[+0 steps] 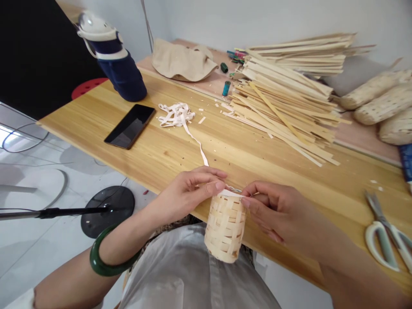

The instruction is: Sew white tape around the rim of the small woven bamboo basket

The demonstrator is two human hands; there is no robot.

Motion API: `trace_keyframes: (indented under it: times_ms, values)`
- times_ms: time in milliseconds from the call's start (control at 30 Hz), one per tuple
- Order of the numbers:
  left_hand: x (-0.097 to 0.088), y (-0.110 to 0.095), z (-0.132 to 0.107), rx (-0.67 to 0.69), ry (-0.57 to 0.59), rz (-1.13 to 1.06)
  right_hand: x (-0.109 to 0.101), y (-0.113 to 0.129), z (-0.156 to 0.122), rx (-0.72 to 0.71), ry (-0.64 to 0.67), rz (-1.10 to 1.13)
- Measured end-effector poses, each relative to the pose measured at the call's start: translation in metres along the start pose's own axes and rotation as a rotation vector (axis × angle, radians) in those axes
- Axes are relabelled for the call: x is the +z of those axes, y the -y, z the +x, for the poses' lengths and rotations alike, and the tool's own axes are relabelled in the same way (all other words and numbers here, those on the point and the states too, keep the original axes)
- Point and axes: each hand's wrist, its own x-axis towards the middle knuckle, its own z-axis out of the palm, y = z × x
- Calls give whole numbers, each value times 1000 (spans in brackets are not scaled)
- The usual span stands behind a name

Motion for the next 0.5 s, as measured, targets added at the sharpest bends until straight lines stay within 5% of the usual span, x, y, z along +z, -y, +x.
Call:
trace_keyframes:
  times_ms: [233, 500]
  values:
    - [-19, -4, -1, 199, 122, 191, -1, -1, -3, 28, -3, 27]
    - [-25, 2, 0, 540, 11, 582, 1, -1, -4, 21, -4, 23]
